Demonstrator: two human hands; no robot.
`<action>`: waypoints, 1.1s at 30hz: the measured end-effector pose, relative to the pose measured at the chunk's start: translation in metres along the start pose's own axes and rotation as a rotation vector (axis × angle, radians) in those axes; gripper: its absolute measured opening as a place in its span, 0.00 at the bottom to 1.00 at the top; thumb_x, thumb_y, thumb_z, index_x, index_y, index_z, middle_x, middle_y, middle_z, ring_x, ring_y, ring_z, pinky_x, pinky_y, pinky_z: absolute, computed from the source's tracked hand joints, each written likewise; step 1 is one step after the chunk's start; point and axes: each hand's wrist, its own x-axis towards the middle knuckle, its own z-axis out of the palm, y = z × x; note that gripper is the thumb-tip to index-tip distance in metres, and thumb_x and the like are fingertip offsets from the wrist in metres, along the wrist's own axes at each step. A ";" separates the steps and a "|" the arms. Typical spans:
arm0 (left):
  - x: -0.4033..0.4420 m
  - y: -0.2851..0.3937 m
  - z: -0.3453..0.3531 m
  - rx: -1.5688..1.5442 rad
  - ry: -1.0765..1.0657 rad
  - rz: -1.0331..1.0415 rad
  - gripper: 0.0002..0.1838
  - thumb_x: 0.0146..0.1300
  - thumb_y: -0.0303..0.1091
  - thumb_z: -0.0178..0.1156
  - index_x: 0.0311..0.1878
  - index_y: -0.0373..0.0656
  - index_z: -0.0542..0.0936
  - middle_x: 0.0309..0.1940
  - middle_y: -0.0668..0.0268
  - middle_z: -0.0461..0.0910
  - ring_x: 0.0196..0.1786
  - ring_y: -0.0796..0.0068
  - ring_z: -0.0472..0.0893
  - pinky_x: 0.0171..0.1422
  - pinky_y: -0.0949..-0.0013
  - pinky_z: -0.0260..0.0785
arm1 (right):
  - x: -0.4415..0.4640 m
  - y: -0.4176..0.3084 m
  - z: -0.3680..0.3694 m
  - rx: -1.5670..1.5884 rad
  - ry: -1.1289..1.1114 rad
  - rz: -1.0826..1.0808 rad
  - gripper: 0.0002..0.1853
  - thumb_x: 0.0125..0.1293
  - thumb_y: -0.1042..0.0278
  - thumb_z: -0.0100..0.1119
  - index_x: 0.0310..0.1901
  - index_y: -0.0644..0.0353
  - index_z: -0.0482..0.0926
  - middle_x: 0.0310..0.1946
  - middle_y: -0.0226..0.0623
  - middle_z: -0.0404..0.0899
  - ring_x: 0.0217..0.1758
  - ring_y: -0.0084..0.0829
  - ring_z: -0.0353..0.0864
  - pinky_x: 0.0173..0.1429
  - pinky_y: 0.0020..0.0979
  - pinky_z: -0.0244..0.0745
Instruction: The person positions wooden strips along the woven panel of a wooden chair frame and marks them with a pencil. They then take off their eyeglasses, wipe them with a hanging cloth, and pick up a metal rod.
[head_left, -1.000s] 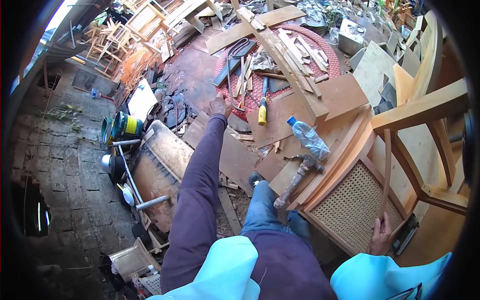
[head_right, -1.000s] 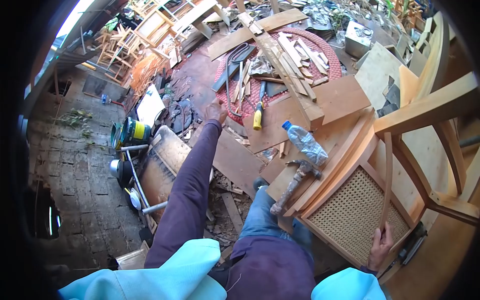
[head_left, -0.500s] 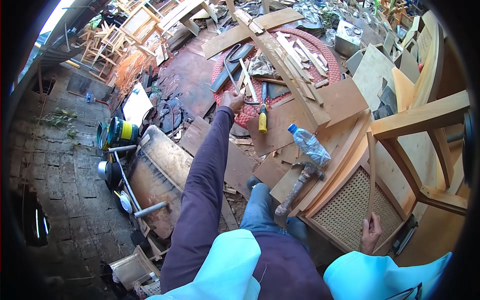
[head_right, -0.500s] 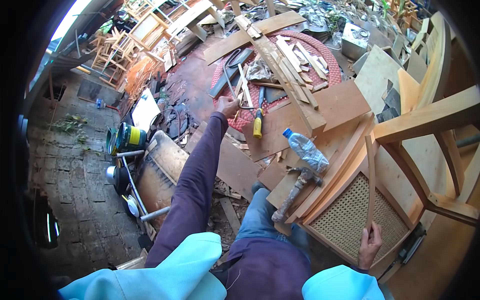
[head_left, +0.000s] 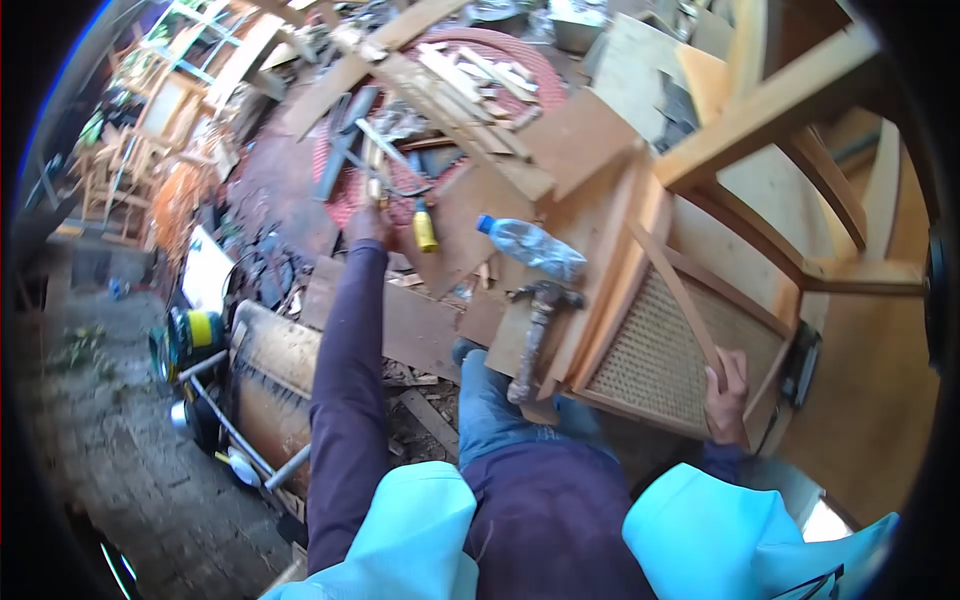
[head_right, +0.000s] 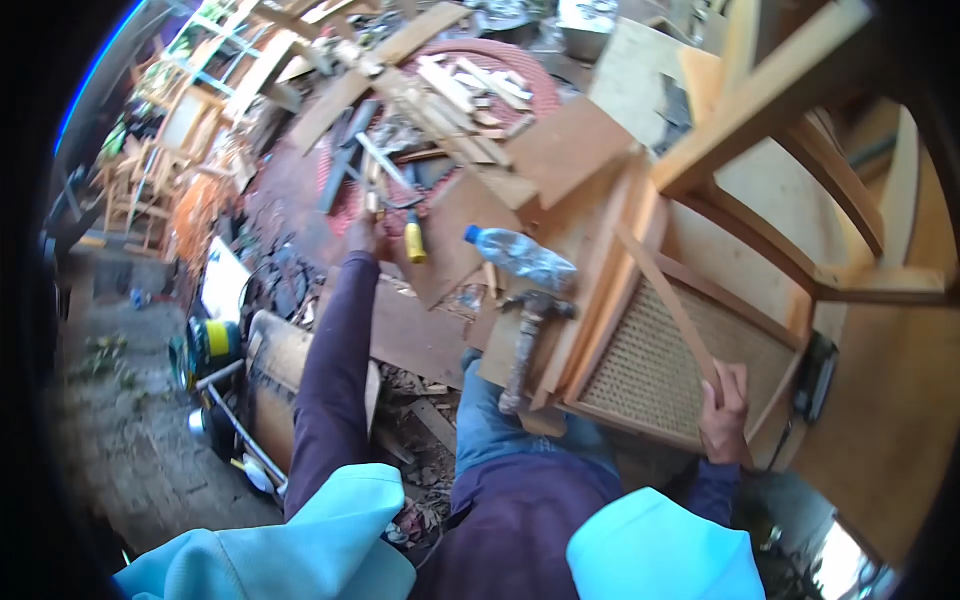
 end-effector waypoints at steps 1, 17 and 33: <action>-0.004 0.009 -0.011 0.047 -0.036 -0.035 0.17 0.71 0.40 0.60 0.54 0.40 0.87 0.43 0.42 0.90 0.48 0.40 0.90 0.56 0.43 0.83 | 0.003 -0.006 0.000 0.002 0.020 0.023 0.22 0.63 0.86 0.64 0.60 0.66 0.83 0.47 0.48 0.78 0.52 0.53 0.83 0.59 0.42 0.78; -0.271 0.190 -0.111 -1.109 -0.447 0.023 0.06 0.83 0.35 0.61 0.50 0.44 0.79 0.32 0.76 0.74 0.29 0.89 0.67 0.33 0.80 0.59 | -0.005 0.039 -0.012 0.140 0.162 -0.028 0.18 0.70 0.81 0.65 0.60 0.66 0.82 0.47 0.43 0.76 0.43 0.42 0.84 0.51 0.39 0.80; -0.397 0.355 -0.065 -0.750 -1.107 0.539 0.11 0.81 0.36 0.59 0.46 0.36 0.83 0.30 0.65 0.85 0.32 0.81 0.80 0.39 0.69 0.73 | -0.027 0.109 -0.041 1.762 0.192 0.490 0.20 0.84 0.65 0.54 0.66 0.73 0.77 0.46 0.40 0.82 0.48 0.34 0.81 0.56 0.39 0.80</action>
